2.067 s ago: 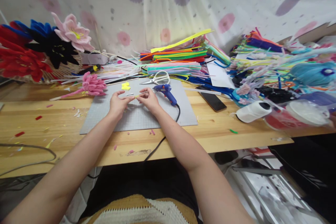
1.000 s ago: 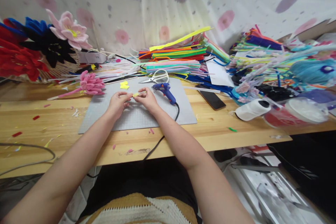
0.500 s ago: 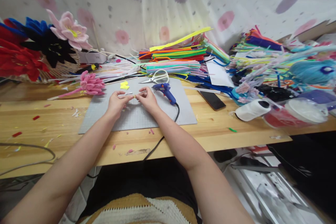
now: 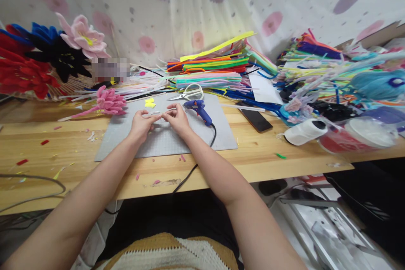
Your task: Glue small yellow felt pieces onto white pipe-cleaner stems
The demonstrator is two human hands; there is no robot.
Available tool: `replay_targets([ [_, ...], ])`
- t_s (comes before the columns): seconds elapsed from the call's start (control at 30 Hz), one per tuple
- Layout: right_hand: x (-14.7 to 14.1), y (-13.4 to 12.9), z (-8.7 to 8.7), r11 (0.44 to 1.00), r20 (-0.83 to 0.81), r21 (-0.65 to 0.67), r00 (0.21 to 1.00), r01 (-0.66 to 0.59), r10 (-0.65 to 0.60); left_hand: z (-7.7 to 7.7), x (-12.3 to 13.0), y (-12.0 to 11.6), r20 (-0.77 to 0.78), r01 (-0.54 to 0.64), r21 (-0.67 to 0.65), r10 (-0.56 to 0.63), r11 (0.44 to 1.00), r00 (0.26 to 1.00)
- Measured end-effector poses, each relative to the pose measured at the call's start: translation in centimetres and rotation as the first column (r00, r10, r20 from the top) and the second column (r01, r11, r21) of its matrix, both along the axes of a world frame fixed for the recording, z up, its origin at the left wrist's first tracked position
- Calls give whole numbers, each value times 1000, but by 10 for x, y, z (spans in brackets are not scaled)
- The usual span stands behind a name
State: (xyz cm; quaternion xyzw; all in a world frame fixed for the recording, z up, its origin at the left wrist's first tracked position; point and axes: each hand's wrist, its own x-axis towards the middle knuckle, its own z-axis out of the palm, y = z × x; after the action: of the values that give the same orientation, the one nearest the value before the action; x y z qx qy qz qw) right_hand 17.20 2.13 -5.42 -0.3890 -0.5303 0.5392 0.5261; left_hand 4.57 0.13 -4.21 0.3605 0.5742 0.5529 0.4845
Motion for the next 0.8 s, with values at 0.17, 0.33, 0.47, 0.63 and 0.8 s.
replay_targets([
  [0.17, 1, 0, 0, 1000, -19, -7, 999, -29, 29, 0, -1, 1, 75, 21, 26, -23, 999, 997],
  [0.33, -1, 0, -1, 997, 47, -21, 996, -71, 72, -2, -2, 3, 169, 37, 87, -51, 996, 984],
  [0.47, -2, -2, -1, 998, 99, -50, 994, -48, 53, -1, -1, 2, 159, 43, 117, -61, 992, 985],
  [0.63, -1, -3, 1, 996, 72, -86, 997, -18, 25, 1, 0, 0, 96, 48, 86, -56, 995, 994],
  [0.8, -1, -3, 1, 992, 10, -120, 1000, -25, 26, 2, -1, 0, 107, 70, 53, -75, 996, 991],
])
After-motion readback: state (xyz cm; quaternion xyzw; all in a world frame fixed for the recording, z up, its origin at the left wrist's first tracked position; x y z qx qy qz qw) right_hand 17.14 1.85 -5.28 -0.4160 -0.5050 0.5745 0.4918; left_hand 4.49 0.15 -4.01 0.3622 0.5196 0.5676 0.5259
